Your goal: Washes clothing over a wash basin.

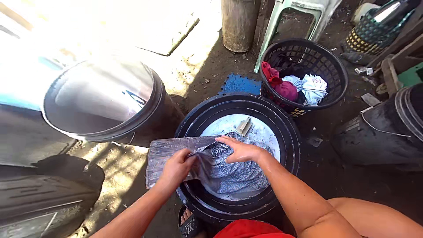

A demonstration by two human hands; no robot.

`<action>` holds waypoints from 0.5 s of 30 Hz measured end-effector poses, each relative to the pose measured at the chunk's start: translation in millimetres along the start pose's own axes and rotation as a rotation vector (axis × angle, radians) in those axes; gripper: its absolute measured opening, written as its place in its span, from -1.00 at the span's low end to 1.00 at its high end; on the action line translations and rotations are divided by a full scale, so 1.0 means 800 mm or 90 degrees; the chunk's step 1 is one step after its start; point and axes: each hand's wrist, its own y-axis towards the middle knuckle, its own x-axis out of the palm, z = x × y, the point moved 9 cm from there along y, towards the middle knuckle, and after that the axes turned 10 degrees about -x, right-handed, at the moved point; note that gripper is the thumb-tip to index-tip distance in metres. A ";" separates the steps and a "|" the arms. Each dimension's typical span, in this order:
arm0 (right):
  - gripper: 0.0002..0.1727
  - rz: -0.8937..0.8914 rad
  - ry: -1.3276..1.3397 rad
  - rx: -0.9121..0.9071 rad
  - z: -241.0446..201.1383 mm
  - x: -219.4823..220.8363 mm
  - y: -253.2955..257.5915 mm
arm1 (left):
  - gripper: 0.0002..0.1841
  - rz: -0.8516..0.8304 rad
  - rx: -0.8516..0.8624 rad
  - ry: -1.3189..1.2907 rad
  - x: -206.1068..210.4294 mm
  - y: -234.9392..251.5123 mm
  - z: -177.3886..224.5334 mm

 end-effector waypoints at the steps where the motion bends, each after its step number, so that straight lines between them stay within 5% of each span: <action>1: 0.02 0.007 -0.012 -0.026 -0.011 -0.002 -0.004 | -0.77 -0.033 -0.047 -0.094 0.000 -0.001 0.038; 6: -0.22 0.182 -0.160 0.020 0.076 -0.048 -0.034 | -0.91 -0.059 0.032 -0.582 -0.058 -0.015 0.190; 9: -0.46 0.204 -0.186 0.130 0.142 -0.079 -0.074 | -0.84 0.017 0.095 -0.732 -0.127 -0.028 0.200; 12: -0.60 0.355 0.153 -0.013 0.101 -0.130 -0.125 | -0.89 0.053 0.134 -0.899 -0.155 -0.025 0.145; 15: -0.62 0.486 0.531 -0.259 0.067 -0.167 -0.146 | -0.53 -0.021 0.053 -1.133 -0.084 -0.007 0.100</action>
